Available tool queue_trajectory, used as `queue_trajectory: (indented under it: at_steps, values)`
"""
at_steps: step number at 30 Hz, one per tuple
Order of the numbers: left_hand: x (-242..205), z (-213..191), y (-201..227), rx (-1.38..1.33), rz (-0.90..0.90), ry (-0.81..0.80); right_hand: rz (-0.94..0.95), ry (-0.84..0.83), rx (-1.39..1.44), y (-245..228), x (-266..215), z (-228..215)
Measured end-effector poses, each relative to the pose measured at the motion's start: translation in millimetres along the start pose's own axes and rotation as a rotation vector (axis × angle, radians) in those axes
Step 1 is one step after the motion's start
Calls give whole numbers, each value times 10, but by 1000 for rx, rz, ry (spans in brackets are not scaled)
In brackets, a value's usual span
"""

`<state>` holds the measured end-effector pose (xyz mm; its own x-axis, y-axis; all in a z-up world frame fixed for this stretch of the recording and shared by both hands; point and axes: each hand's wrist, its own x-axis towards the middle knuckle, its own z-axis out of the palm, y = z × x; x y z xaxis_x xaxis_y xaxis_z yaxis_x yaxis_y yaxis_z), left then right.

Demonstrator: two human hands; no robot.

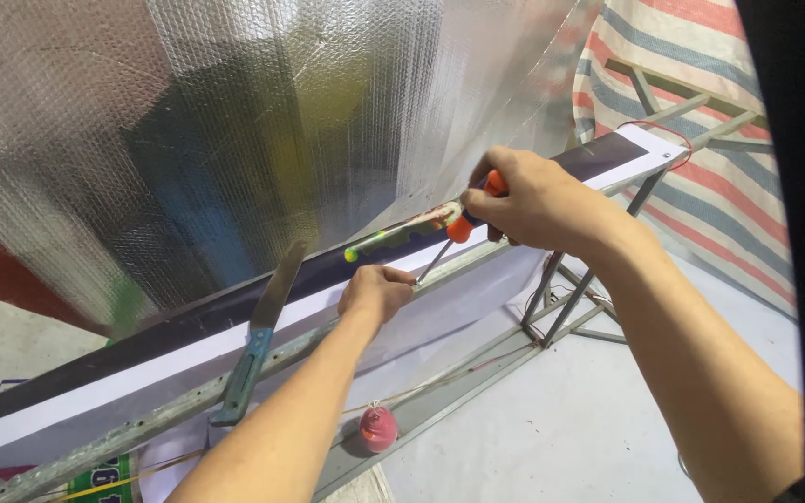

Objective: The person uses a screwdriver to tighten screws along the edge of a long, rectangular frame. They also use a knife to pry or adjust parts of the frame's edge. The task involves working on the frame's structure, likely for repair or assembly.

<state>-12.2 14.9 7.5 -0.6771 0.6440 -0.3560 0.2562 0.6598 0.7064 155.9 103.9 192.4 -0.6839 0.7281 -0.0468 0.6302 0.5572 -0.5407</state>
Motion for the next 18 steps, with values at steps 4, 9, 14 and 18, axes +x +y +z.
queue_trajectory:
  at_steps: [4,9,14,18]
  values:
    - [-36,-23,15,4,5,-3,-70,-65,108,-183,-181,-110]
    - [-33,-34,14,28,-15,-3,-61,-136,30,-244,-247,-151]
    - [-41,-10,5,8,-6,11,8,-88,24,-172,-140,-65]
    - [54,41,-59,22,13,20,-35,-56,-48,-71,-126,-77]
